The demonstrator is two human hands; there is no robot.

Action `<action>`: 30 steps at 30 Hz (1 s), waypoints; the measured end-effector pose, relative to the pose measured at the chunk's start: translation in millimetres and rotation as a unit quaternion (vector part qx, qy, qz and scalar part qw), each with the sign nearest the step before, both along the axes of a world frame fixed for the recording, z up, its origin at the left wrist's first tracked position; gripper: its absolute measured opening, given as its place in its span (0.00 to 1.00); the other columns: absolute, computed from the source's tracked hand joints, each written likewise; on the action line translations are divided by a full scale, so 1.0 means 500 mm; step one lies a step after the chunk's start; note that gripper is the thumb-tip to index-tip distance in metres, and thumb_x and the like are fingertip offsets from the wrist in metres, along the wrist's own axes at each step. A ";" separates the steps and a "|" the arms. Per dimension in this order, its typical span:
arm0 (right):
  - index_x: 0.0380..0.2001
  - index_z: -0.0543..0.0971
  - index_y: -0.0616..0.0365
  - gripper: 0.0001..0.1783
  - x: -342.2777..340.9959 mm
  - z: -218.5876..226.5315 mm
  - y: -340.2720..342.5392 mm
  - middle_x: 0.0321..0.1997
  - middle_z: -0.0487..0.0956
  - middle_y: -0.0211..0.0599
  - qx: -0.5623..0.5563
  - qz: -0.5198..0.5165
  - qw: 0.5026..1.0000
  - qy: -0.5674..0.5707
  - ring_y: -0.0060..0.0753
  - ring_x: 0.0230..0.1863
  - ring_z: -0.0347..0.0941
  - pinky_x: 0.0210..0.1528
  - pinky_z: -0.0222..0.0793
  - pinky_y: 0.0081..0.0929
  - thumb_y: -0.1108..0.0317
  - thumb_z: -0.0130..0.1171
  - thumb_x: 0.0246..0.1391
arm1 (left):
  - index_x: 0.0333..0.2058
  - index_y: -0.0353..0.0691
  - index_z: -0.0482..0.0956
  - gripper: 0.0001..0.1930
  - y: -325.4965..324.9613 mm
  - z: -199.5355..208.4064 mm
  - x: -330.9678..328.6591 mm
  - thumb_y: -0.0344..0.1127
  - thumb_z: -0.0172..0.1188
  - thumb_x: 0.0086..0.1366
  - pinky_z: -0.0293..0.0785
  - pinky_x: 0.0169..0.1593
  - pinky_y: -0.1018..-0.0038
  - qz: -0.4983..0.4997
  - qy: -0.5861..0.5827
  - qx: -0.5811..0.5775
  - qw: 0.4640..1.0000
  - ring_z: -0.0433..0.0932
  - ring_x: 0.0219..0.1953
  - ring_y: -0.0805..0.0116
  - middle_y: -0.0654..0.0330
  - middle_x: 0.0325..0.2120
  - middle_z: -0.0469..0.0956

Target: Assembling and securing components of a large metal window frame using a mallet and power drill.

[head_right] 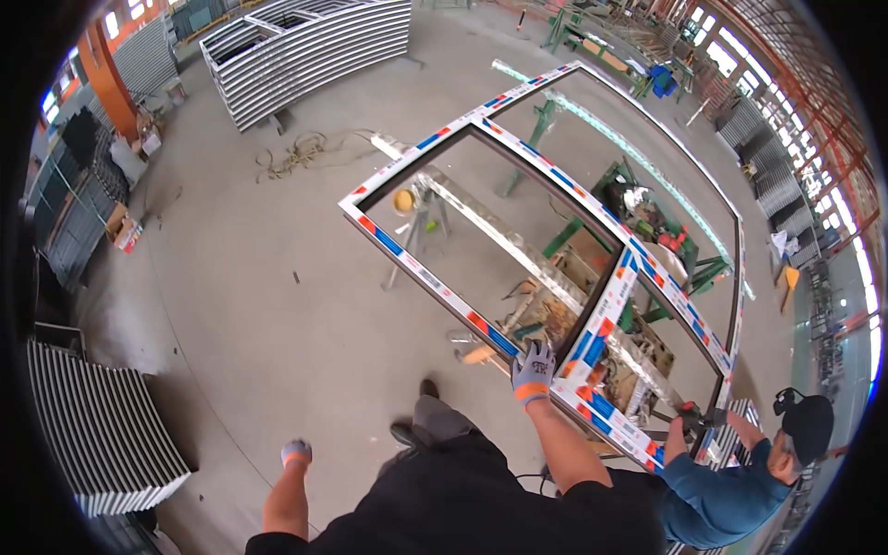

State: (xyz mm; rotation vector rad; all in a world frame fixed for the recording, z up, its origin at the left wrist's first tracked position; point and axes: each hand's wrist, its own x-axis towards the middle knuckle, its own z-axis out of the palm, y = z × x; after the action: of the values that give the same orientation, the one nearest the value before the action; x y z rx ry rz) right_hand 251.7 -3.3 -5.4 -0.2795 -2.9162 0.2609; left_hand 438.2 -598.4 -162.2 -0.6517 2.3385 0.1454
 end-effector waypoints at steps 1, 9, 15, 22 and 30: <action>0.54 0.71 0.60 0.31 -0.036 0.001 -0.019 0.57 0.69 0.50 0.001 -0.022 0.999 -0.036 0.55 0.60 0.63 0.61 0.59 0.48 0.57 0.62 0.48 | 0.40 0.45 0.84 0.20 -0.047 -0.015 0.039 0.48 0.45 0.65 0.75 0.53 0.59 -0.010 0.005 -0.006 1.000 0.80 0.47 0.49 0.50 0.45 0.81; 0.52 0.72 0.57 0.27 -0.316 -0.047 -0.229 0.51 0.72 0.45 -0.098 0.020 0.995 -0.019 0.52 0.54 0.66 0.56 0.62 0.47 0.57 0.62 0.50 | 0.28 0.41 0.76 0.11 -0.268 -0.097 0.108 0.39 0.48 0.65 0.68 0.20 0.60 0.649 0.223 0.278 0.672 0.73 0.17 0.61 0.57 0.18 0.74; 0.51 0.72 0.52 0.27 -0.627 -0.014 -0.438 0.51 0.72 0.42 -0.135 0.092 0.986 -0.014 0.49 0.55 0.66 0.55 0.64 0.46 0.57 0.64 0.49 | 0.30 0.55 0.84 0.10 -0.276 -0.080 -0.036 0.49 0.57 0.57 0.78 0.40 0.62 -0.047 -0.014 0.024 0.999 0.81 0.39 0.58 0.67 0.30 0.83; 0.50 0.72 0.55 0.26 -0.954 -0.038 -0.579 0.51 0.72 0.45 -0.099 0.129 0.986 0.040 0.51 0.54 0.67 0.55 0.63 0.47 0.58 0.64 0.48 | 0.46 0.46 0.78 0.19 -0.227 -0.106 -0.181 0.49 0.44 0.67 0.74 0.50 0.51 0.084 -0.016 0.107 0.991 0.77 0.49 0.47 0.47 0.45 0.79; 0.53 0.71 0.66 0.25 -1.021 -0.097 -0.637 0.57 0.70 0.60 -0.118 -0.073 0.990 0.028 0.60 0.60 0.64 0.64 0.58 0.45 0.59 0.55 0.56 | 0.31 0.38 0.77 0.12 -0.509 -0.118 -0.486 0.40 0.51 0.66 0.70 0.28 0.59 0.168 0.209 0.160 0.950 0.74 0.25 0.58 0.54 0.23 0.76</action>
State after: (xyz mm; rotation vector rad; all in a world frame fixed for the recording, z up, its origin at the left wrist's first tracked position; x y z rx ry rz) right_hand -258.8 -322.0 -54.1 -0.5104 -2.7923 0.5816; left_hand 195.3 -852.7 -221.3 -0.9167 2.4915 0.8760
